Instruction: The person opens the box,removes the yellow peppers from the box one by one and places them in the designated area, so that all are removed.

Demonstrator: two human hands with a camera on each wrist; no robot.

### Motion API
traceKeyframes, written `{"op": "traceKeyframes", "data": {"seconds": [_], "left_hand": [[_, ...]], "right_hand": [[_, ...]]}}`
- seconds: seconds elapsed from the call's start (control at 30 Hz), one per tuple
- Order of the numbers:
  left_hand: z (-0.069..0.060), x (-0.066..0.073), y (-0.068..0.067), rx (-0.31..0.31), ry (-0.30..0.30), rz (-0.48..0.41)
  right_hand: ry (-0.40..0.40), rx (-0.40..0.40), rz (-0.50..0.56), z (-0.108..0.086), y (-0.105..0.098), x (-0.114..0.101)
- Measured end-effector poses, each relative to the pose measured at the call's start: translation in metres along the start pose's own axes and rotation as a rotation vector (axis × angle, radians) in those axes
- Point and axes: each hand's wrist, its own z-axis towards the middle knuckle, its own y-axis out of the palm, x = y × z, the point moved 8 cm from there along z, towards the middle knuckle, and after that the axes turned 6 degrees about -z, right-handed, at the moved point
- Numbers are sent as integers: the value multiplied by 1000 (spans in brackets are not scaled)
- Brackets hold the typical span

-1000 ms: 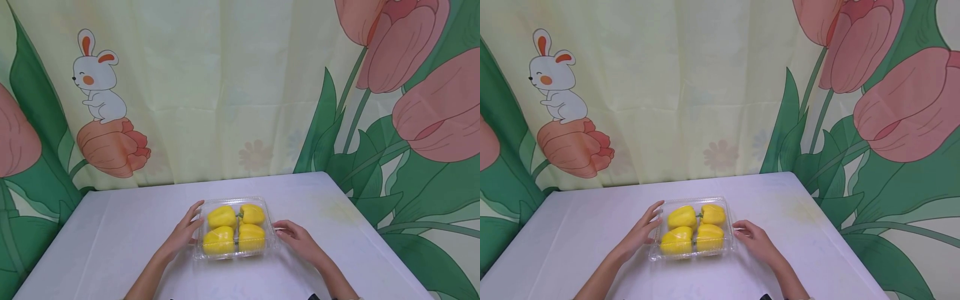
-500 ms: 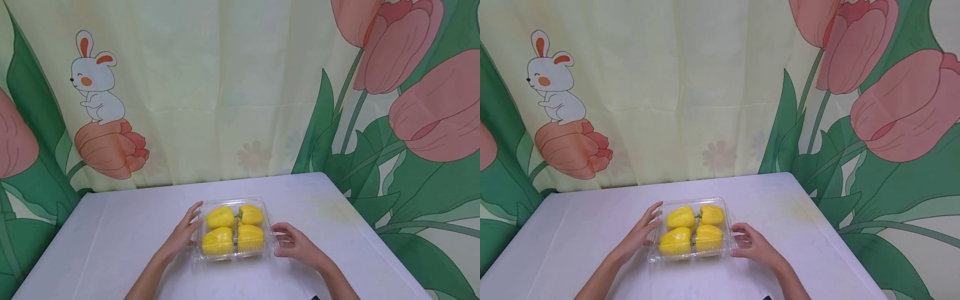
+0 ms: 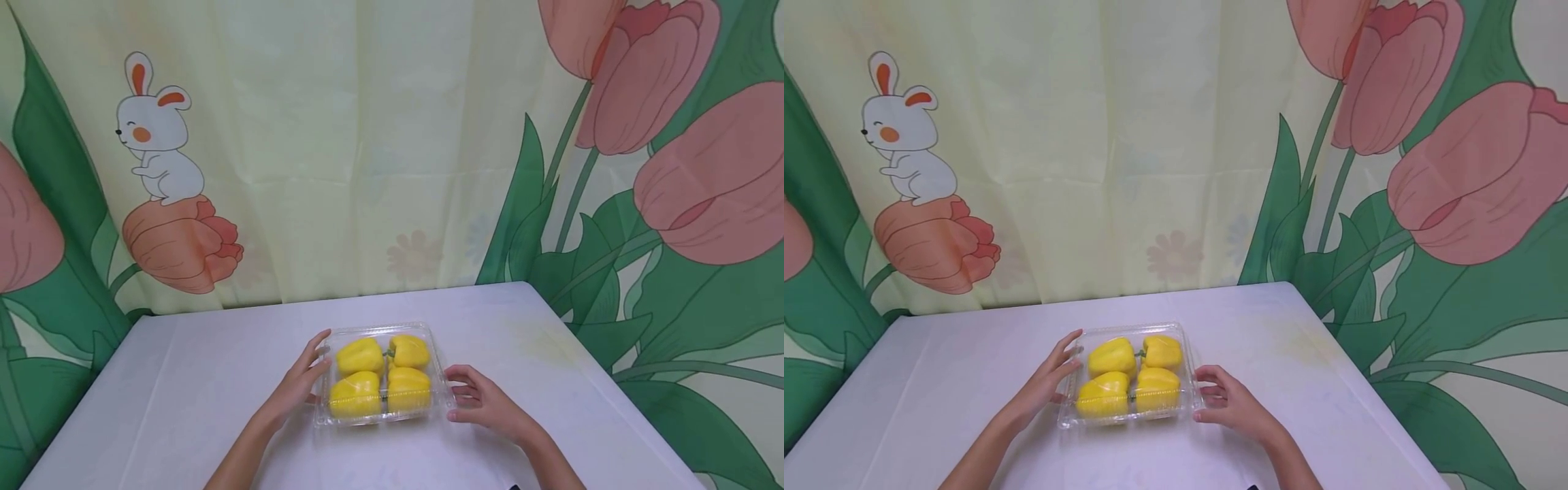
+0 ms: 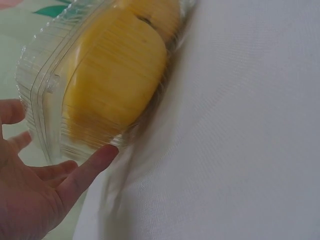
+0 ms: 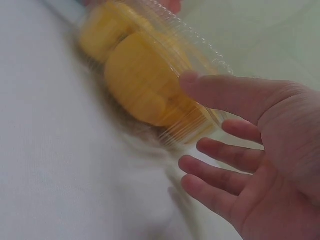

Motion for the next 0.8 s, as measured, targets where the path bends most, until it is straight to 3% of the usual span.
{"op": "traceKeyframes", "data": {"seconds": [0.8], "left_hand": [[-1,0,0,-21,25,-39]], "right_hand": [[-69,-60,38,-3,5,4]]}}
